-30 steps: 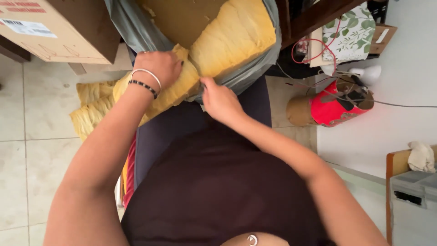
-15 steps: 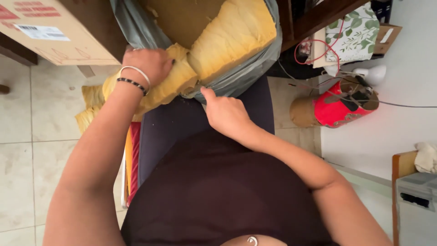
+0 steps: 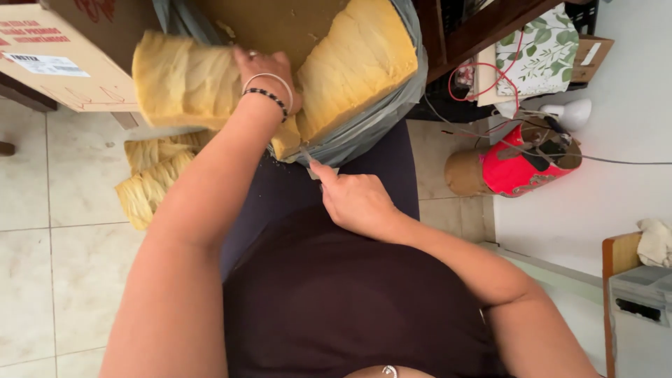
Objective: Cutting a large block of yellow foam into smaller rectangular pieces using a knife
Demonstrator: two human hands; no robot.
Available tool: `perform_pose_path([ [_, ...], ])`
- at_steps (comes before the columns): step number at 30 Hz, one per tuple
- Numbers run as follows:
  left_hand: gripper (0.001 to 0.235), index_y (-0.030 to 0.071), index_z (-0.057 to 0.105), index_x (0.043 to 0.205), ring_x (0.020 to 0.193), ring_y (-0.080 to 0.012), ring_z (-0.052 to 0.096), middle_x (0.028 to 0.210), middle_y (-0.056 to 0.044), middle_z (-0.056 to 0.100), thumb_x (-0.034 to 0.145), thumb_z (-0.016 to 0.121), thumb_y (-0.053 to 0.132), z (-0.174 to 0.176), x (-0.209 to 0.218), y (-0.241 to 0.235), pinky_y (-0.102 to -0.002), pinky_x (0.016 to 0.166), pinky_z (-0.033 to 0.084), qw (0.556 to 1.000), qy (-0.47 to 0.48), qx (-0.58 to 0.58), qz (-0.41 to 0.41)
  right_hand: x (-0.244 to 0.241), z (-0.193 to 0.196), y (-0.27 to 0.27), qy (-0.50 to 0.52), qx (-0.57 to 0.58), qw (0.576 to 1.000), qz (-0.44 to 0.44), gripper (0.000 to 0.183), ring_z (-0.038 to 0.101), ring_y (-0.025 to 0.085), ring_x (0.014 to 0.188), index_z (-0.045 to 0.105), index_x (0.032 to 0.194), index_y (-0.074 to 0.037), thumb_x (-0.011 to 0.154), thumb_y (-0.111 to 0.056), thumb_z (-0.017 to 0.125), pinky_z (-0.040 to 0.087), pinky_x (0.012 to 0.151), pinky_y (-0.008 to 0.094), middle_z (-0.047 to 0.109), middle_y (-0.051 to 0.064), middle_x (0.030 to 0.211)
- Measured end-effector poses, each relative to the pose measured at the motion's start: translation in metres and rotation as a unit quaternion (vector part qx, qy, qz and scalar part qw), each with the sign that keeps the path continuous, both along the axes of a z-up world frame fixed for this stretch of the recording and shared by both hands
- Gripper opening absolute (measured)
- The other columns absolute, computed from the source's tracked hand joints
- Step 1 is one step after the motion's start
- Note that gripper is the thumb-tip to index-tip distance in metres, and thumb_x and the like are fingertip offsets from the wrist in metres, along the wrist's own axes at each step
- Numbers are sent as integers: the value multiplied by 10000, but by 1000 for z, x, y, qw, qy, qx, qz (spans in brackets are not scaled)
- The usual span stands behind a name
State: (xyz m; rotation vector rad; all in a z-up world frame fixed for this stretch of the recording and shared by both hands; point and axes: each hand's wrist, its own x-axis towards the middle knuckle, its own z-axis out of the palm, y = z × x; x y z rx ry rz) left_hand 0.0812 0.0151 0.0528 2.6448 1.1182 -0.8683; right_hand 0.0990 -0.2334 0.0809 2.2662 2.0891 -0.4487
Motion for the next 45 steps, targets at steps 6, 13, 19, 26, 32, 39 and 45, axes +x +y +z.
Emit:
perform_pose_path([
  [6, 712, 101, 612, 1375, 1183, -351, 649, 1312, -124, 683, 1030, 327, 654, -18, -42, 17, -501, 942, 485, 988, -35, -130, 81, 16, 28, -5, -25, -11, 999, -35, 470, 550, 371, 385, 544, 1450, -204, 989, -189, 452, 408, 371, 550, 645, 68, 552],
  [13, 657, -58, 661, 1292, 1216, -500, 626, 1243, -313, 698, 1007, 375, 461, -63, -81, 2, -602, 1034, 489, 954, -247, -164, 48, 25, 42, 43, -9, 4, 996, -87, 531, 737, 433, 775, 439, 1514, -315, 990, -232, 412, 574, 701, 596, 716, 179, 778],
  [19, 603, 103, 683, 1273, 1209, -379, 667, 1237, -143, 739, 1020, 327, 519, -84, -76, -3, -555, 1012, 514, 966, -218, -126, 58, 31, -26, 109, 2, -17, 998, -61, 431, 740, 464, 837, 549, 1401, -153, 991, -162, 416, 588, 728, 571, 733, 221, 843],
  [26, 618, 167, 726, 1229, 1173, -354, 693, 1174, -111, 763, 1022, 286, 549, -81, -76, -2, -522, 1005, 506, 967, -221, -103, 67, 33, -46, 158, 21, -75, 994, -81, 371, 722, 448, 1013, 676, 1187, -93, 962, -269, 439, 575, 869, 575, 739, 243, 963],
  [32, 651, 108, 723, 1246, 1185, -373, 686, 1220, -150, 750, 1023, 295, 546, -86, -87, 0, -537, 997, 514, 958, -239, -134, 86, -4, 27, 92, 58, -118, 987, -89, 425, 674, 540, 1043, 576, 1361, -97, 978, -184, 413, 537, 899, 637, 708, 330, 1046],
  [39, 604, 107, 752, 1206, 1149, -350, 713, 1184, -133, 767, 1027, 327, 498, -67, -96, -10, -514, 968, 548, 971, -205, -101, 74, 14, -51, 138, -32, -86, 994, -53, 378, 727, 461, 985, 647, 1259, -118, 957, -221, 444, 581, 860, 570, 742, 240, 936],
  [45, 604, 73, 718, 1245, 1112, -406, 716, 1167, -178, 762, 1028, 332, 482, -66, -104, 1, -543, 947, 537, 966, -227, -105, 60, -16, 37, 49, -57, -104, 993, -25, 484, 734, 487, 837, 472, 1458, -173, 982, -190, 383, 572, 766, 622, 728, 262, 854],
])
